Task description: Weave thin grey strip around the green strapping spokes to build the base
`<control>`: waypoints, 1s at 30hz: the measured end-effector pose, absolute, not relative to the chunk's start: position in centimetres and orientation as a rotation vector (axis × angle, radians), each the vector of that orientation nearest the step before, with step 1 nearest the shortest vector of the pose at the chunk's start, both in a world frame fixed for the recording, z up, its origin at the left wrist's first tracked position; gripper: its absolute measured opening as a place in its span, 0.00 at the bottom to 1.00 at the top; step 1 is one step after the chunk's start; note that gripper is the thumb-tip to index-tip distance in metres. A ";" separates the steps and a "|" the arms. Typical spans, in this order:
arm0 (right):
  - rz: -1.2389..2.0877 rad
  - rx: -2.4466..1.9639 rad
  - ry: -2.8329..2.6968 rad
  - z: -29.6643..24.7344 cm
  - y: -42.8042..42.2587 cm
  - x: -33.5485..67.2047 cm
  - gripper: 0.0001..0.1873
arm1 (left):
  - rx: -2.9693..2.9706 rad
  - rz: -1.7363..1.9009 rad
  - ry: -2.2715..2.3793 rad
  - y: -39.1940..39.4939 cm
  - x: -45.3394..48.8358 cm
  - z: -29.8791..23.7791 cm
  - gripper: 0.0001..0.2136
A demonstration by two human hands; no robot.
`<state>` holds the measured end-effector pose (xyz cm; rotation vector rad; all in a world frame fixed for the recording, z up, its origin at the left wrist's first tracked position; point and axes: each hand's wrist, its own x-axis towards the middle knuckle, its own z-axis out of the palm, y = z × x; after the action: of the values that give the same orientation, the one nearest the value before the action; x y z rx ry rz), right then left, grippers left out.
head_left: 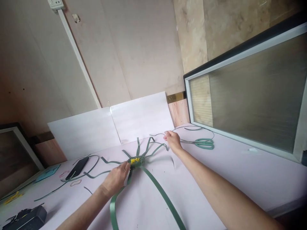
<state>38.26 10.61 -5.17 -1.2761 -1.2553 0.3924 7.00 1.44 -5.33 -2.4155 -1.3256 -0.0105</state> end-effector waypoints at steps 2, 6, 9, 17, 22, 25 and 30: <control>0.373 -1.285 -1.262 -4.7 10.9 39.7 0.17 | -2.456 0.025 -1.321 1.0 7.4 -7.7 0.16; 0.357 -1.195 -1.448 -3.6 10.3 38.1 0.12 | -2.539 -0.272 -1.405 0.7 7.4 -9.1 0.14; 0.437 -1.015 -1.754 -4.3 8.4 33.4 0.09 | -2.636 -0.564 -1.480 0.9 6.8 -9.0 0.10; 0.544 -0.874 -2.163 -10.4 4.6 24.1 0.12 | -2.759 -0.937 -1.565 1.6 6.3 -9.4 0.09; 0.549 -0.873 -2.207 -10.7 5.0 23.9 0.13 | -2.769 -0.981 -1.622 1.5 6.5 -9.5 0.09; 0.565 -0.881 -2.217 -10.5 5.0 23.8 0.13 | -2.731 -1.004 -1.660 1.6 6.6 -9.8 0.09; 0.523 -0.934 -2.280 -10.1 4.8 23.7 0.14 | -2.622 -0.985 -1.870 1.4 6.8 -9.9 0.08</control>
<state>23.66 4.81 -10.13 -0.9340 -2.2799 0.5233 6.80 1.43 -9.89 -2.6215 -1.8696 -0.9848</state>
